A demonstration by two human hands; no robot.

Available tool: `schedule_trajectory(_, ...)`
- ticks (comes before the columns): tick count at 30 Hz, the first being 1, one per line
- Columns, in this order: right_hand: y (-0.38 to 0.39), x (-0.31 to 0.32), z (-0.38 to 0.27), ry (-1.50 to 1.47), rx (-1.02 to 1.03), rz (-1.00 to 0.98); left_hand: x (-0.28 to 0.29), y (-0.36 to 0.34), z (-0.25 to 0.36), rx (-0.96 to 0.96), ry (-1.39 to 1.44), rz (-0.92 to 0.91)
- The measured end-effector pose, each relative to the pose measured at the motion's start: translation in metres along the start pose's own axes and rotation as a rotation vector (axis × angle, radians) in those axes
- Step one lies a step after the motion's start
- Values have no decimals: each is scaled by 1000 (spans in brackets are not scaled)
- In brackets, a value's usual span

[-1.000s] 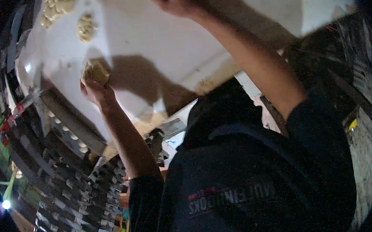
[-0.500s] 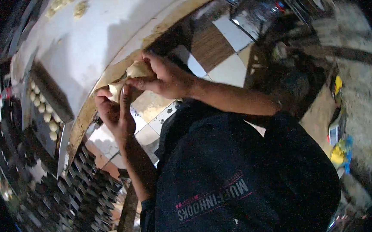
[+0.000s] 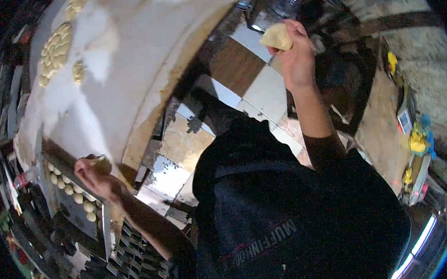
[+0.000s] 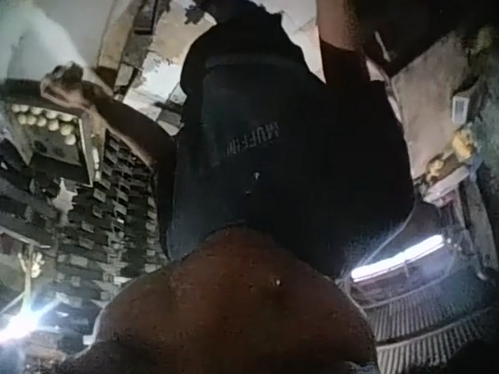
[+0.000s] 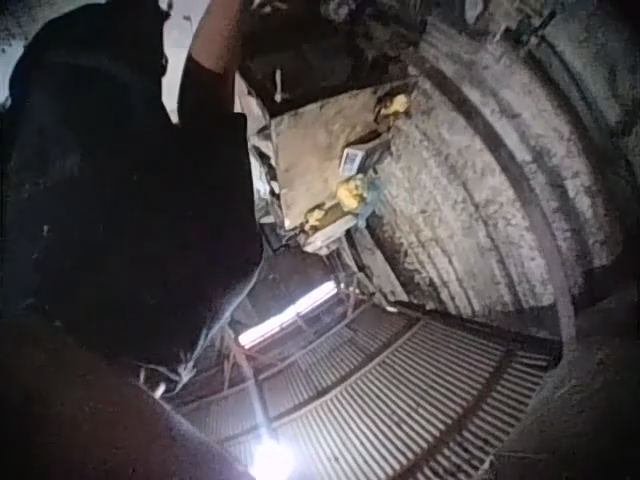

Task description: Shaping raw bread dough and placing it onto baking trays in a bakery production area.

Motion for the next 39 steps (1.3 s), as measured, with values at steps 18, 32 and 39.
schedule_trajectory(18,-133,-399,142,826,823,-718,-10,-134,-111,46,-634,397)
schedule_trajectory(32,-98,-448,164,906,861,-993,13,-145,-102,-82,-1163,285)
schedule_trajectory(39,-73,-393,144,955,1146,-1161,-1,-45,-110,35,-964,-28)
Point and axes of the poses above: each hand's wrist, its own y-axis away from the middle knuckle, its own x-axis out of the back of the hand, z = x × y, the point moved 8 cm from there along -y, towards the middle knuckle, and after that the axes turned 13 degrees about y, right-handed, at the moved point
